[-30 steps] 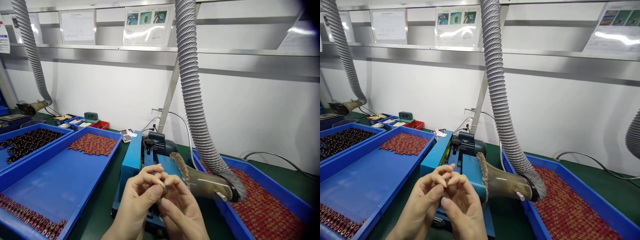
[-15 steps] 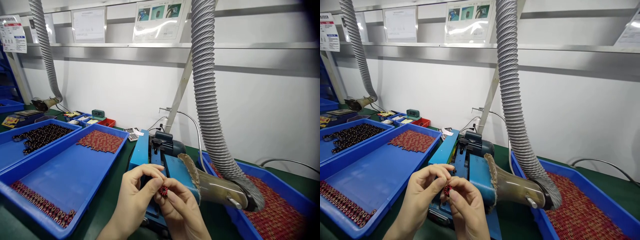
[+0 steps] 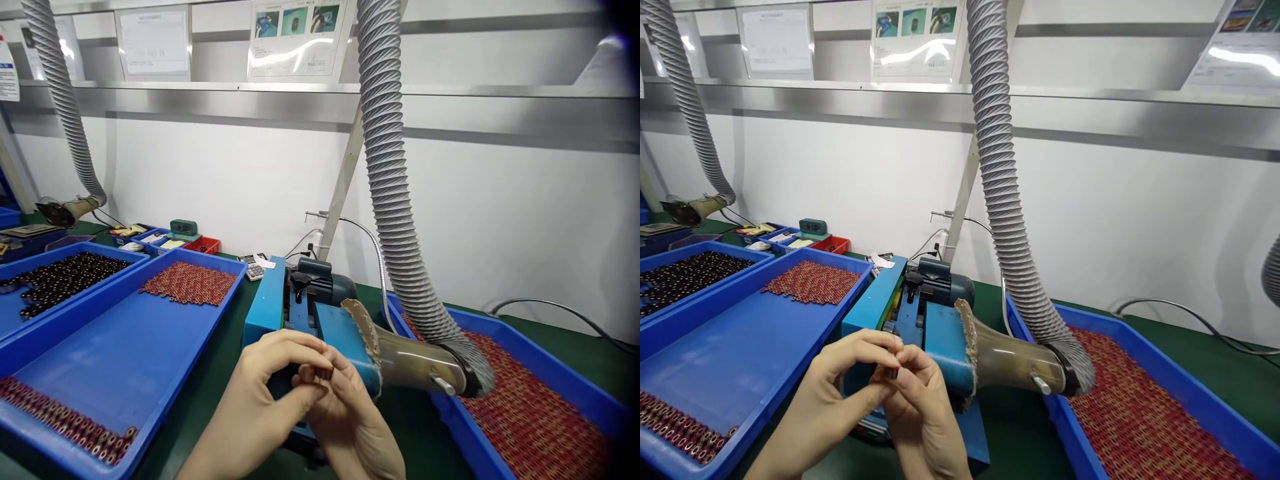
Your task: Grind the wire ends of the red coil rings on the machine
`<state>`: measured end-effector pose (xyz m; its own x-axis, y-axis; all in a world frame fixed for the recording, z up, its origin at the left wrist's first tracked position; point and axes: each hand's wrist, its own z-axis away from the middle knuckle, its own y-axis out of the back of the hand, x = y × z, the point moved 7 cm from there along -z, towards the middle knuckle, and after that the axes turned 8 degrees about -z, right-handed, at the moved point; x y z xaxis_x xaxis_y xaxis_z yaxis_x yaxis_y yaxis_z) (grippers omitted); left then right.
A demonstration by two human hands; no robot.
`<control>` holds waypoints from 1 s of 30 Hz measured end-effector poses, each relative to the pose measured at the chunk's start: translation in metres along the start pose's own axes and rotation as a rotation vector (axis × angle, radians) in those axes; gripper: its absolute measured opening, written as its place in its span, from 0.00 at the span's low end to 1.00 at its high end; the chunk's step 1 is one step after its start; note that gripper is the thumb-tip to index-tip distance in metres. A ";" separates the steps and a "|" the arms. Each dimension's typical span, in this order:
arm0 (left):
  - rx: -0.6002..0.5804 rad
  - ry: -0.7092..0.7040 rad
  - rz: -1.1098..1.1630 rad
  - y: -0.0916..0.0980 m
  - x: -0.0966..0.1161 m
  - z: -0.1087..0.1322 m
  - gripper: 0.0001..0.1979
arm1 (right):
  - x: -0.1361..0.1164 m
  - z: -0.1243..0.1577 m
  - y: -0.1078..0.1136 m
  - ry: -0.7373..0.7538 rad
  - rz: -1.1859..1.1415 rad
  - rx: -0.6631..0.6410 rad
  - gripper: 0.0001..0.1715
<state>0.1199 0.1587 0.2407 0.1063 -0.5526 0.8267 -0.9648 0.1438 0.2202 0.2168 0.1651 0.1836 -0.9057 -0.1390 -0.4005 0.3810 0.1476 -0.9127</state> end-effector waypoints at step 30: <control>0.153 0.095 0.473 0.005 -0.025 -0.002 0.06 | 0.005 -0.001 -0.007 -0.022 0.032 -0.112 0.09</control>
<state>0.1127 0.1745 0.2224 -0.3361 -0.3780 0.8626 -0.9362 0.2341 -0.2621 0.2096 0.1640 0.1879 -0.8885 -0.1537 -0.4323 0.3855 0.2607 -0.8851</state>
